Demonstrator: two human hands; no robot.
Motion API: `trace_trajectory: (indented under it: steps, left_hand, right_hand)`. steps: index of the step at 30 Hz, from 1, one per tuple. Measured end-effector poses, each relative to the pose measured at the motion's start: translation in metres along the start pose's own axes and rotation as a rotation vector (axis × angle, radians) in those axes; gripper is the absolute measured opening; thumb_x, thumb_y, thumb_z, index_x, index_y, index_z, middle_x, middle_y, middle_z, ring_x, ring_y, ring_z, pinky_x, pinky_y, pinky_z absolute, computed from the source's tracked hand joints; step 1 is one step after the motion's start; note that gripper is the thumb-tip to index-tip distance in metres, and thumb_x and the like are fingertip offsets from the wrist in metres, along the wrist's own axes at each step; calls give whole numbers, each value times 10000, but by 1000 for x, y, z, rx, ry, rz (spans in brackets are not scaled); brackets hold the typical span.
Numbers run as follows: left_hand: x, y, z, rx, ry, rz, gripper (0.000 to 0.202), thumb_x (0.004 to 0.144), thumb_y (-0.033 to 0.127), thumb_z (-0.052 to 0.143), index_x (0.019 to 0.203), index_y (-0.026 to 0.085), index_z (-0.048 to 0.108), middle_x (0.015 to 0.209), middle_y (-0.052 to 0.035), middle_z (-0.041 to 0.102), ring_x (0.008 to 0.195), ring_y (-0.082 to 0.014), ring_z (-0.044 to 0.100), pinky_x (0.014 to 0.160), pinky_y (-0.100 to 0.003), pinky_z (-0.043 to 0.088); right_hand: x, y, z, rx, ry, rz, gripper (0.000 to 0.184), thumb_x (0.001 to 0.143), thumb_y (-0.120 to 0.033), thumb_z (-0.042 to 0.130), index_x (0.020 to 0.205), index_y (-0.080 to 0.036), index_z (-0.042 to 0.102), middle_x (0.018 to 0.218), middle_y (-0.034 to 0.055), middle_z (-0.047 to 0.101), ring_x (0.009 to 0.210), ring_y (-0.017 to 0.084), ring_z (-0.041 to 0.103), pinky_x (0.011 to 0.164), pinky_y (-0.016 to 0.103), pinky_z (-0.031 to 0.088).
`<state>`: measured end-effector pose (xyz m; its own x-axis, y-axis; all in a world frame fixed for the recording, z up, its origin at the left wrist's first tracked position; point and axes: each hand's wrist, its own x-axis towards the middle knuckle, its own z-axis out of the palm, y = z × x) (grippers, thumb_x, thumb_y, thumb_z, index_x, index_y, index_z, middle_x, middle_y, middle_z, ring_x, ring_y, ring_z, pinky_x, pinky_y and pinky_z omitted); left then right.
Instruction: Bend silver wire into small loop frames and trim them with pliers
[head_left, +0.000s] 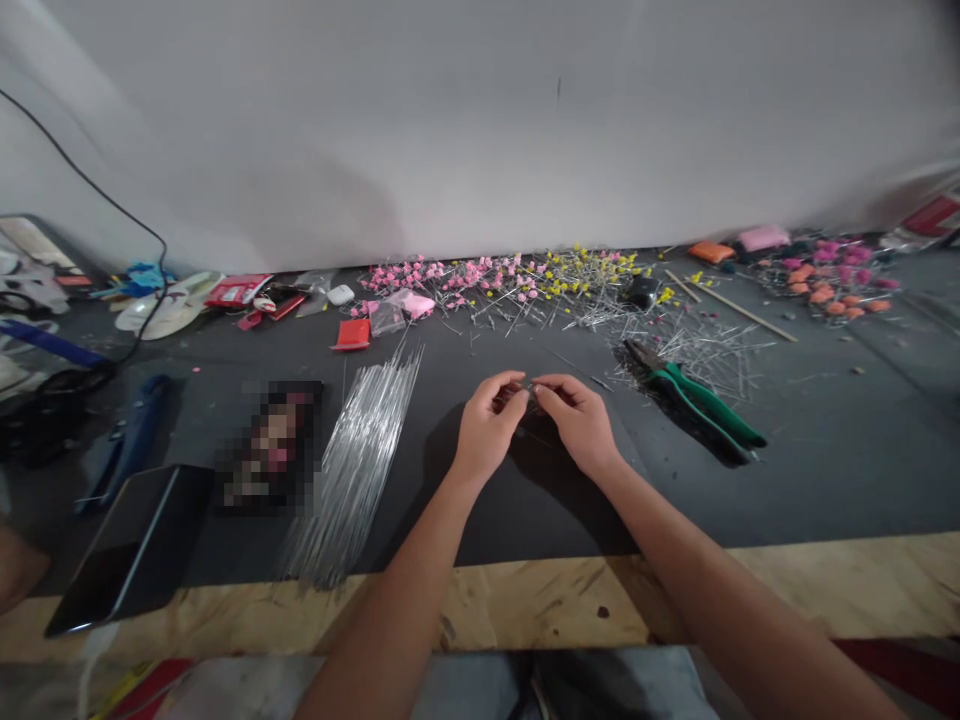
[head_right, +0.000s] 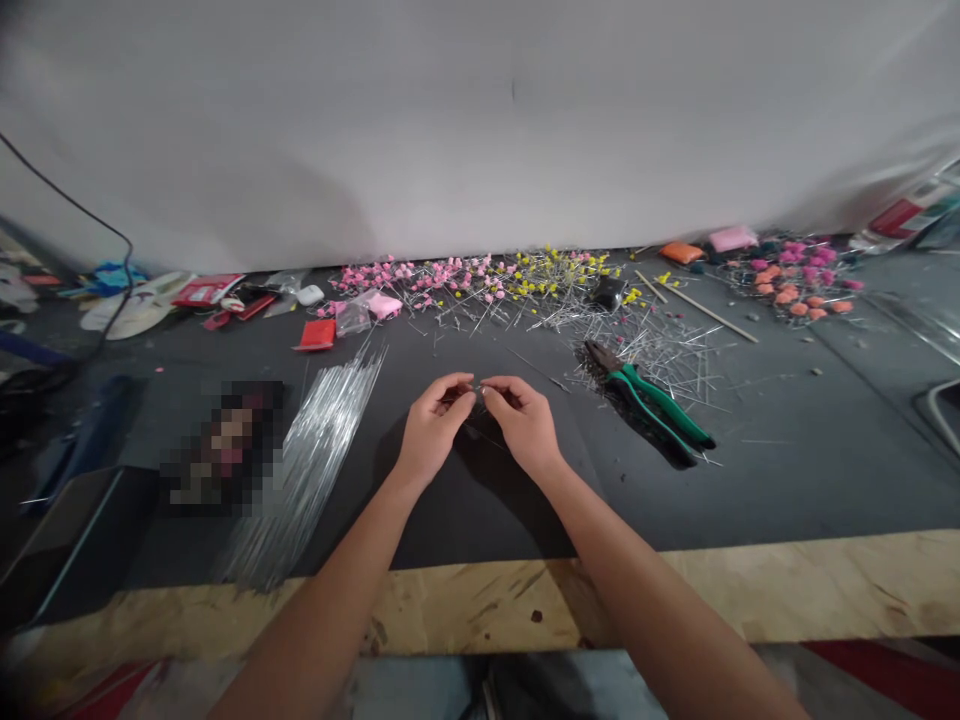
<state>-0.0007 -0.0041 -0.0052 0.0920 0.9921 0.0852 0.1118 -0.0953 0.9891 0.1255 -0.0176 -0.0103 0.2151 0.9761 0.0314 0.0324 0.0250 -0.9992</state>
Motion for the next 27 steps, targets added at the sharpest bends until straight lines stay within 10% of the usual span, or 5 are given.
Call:
trace_trajectory:
  steps: [11, 27]
  left_hand:
    - [1, 2, -2, -31, -129, -12, 190, 768, 275, 556, 912, 202, 655, 898, -41, 673, 781, -150, 618, 743, -280, 485]
    - [1, 2, -4, 187, -8, 139, 124, 769, 266, 537, 781, 188, 633, 1033, -72, 605, 862, -165, 594, 709, -260, 477]
  right_hand:
    - [2, 3, 0, -45, -34, 6, 168, 735, -323, 557, 809, -211, 659, 711, 5, 653, 655, 145, 580, 644, 280, 450]
    - [1, 2, 1, -64, -104, 12, 161, 732, -319, 557, 806, -215, 655, 760, 12, 652, 686, 149, 568, 660, 282, 439]
